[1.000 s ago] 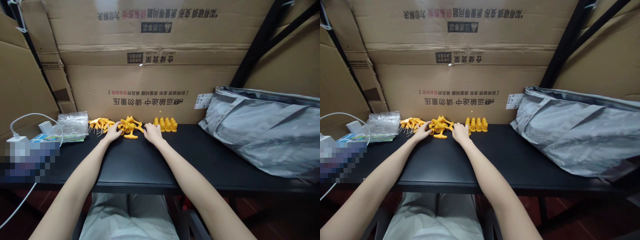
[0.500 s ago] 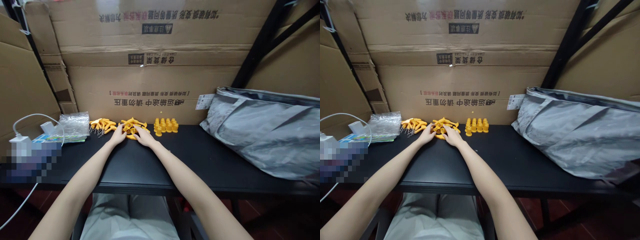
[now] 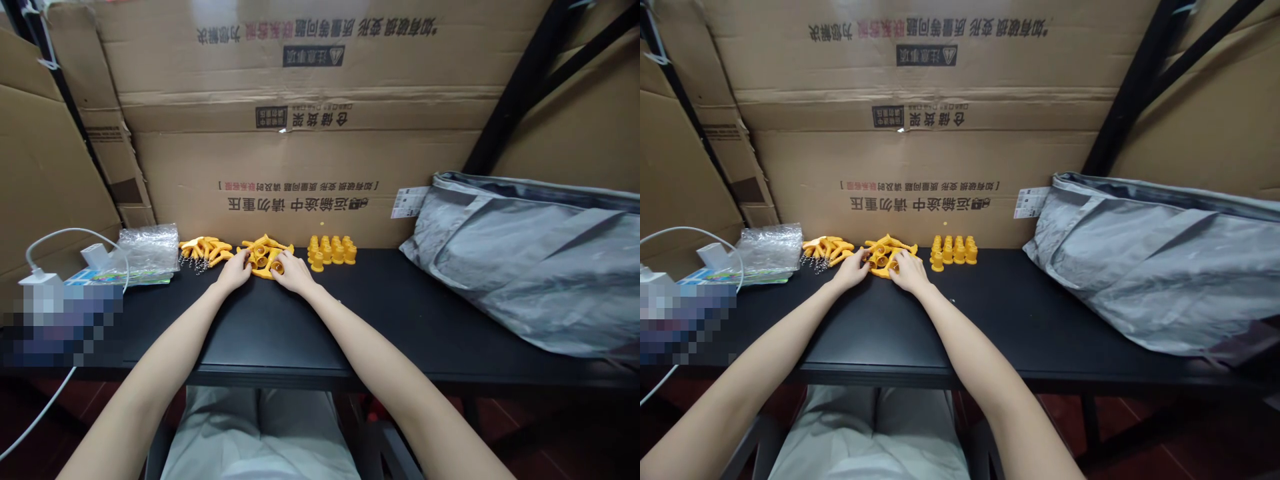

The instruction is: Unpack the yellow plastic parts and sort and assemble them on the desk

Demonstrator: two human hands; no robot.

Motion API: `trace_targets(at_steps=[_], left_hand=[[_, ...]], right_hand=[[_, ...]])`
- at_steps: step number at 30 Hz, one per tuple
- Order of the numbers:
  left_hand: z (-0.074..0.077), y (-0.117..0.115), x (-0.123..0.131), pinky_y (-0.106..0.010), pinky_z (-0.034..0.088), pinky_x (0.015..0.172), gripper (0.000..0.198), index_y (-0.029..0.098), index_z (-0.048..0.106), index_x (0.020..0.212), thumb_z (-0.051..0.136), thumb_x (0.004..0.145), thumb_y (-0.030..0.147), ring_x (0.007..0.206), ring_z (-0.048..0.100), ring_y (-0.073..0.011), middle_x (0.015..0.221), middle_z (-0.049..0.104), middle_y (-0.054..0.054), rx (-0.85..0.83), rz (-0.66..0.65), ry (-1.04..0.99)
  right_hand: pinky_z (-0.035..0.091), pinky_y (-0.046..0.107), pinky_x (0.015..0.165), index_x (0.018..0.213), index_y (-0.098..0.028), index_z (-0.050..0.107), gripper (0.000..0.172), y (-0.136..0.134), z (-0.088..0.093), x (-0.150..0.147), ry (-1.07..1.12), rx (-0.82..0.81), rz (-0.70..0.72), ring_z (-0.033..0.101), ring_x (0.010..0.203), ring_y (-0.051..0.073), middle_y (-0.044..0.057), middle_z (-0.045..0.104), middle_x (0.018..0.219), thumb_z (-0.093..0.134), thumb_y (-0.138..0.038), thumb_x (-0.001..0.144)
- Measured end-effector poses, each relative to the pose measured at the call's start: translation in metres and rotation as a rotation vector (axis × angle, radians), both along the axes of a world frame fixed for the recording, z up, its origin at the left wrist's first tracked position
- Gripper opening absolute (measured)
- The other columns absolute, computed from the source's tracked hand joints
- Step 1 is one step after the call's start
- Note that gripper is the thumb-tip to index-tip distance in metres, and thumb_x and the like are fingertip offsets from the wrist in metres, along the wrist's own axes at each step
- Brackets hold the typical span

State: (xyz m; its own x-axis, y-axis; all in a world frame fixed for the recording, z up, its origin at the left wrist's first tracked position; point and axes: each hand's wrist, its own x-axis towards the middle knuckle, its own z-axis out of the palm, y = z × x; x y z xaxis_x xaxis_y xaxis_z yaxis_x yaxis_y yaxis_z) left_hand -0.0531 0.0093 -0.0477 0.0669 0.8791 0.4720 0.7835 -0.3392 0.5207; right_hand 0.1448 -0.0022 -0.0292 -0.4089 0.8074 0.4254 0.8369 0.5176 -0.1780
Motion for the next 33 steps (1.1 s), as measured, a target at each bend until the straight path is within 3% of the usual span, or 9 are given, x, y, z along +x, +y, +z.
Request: trace_targets(at_steps=[5,8,11,15,18,22,28,33], left_hand=[[0.013,-0.008,-0.001,-0.040,0.046,0.104,0.037,0.013,0.057,0.119,0.047,0.083,0.013,0.114,0.061,-0.0234,0.120,0.066,-0.014,0.145,-0.041,0.103],[0.021,-0.014,0.000,-0.038,0.043,0.107,0.041,0.011,0.054,0.125,0.044,0.085,0.013,0.119,0.057,-0.0217,0.126,0.062,-0.014,0.236,-0.107,0.128],[0.027,-0.021,0.002,-0.039,0.038,0.111,0.048,0.015,0.045,0.136,0.043,0.088,0.016,0.130,0.049,-0.0207,0.138,0.053,-0.013,0.314,-0.141,0.155],[0.032,-0.025,0.004,-0.043,0.038,0.110,0.053,0.022,0.040,0.143,0.046,0.091,0.026,0.136,0.043,-0.0251,0.154,0.034,-0.013,0.337,-0.079,0.202],[0.033,-0.025,0.003,-0.040,0.045,0.102,0.047,0.025,0.046,0.139,0.045,0.093,0.028,0.123,0.055,-0.0240,0.148,0.045,-0.011,0.296,-0.034,0.231],[0.034,-0.024,0.000,-0.034,0.049,0.093,0.037,0.023,0.057,0.128,0.044,0.093,0.025,0.105,0.065,-0.0219,0.125,0.064,-0.009,0.252,0.036,0.267],[0.037,-0.031,0.003,-0.029,0.049,0.085,0.038,0.023,0.059,0.126,0.050,0.089,0.028,0.096,0.067,-0.0227,0.109,0.069,-0.009,0.197,0.135,0.313],[0.038,-0.034,0.008,-0.029,0.049,0.082,0.039,0.024,0.059,0.126,0.050,0.089,0.030,0.096,0.067,-0.0231,0.108,0.070,-0.008,0.139,0.144,0.369]], right_hand=[[0.044,0.033,0.078,0.107,-0.018,0.060,0.025,-0.009,0.013,-0.002,0.057,0.076,-0.141,0.060,0.090,0.023,0.010,0.061,0.111,0.049,-0.026,0.086],[0.044,0.033,0.080,0.108,-0.017,0.059,0.026,-0.012,0.021,-0.001,0.151,0.155,-0.150,0.060,0.093,0.023,0.011,0.059,0.110,0.046,-0.023,0.086],[0.043,0.034,0.087,0.107,-0.016,0.057,0.026,-0.013,0.026,0.003,0.215,0.242,-0.080,0.057,0.104,0.024,0.013,0.057,0.114,0.045,-0.019,0.085],[0.040,0.037,0.094,0.098,-0.019,0.058,0.020,-0.012,0.027,0.008,0.129,0.318,0.147,0.052,0.112,0.024,0.015,0.056,0.119,0.042,-0.014,0.087],[0.039,0.037,0.095,0.090,-0.018,0.058,0.021,-0.009,0.026,0.009,0.044,0.357,0.292,0.051,0.113,0.024,0.017,0.056,0.121,0.038,-0.013,0.091],[0.036,0.037,0.096,0.092,-0.017,0.059,0.025,-0.010,0.025,0.008,-0.005,0.369,0.328,0.051,0.115,0.023,0.017,0.058,0.122,0.034,-0.015,0.094],[0.031,0.040,0.094,0.120,-0.013,0.056,0.033,-0.015,0.026,0.004,-0.048,0.284,0.167,0.055,0.107,0.026,0.018,0.064,0.120,0.036,-0.030,0.099],[0.028,0.042,0.094,0.116,-0.014,0.059,0.030,-0.016,0.029,0.002,-0.169,0.215,0.087,0.052,0.105,0.028,0.016,0.066,0.116,0.038,-0.025,0.099]])
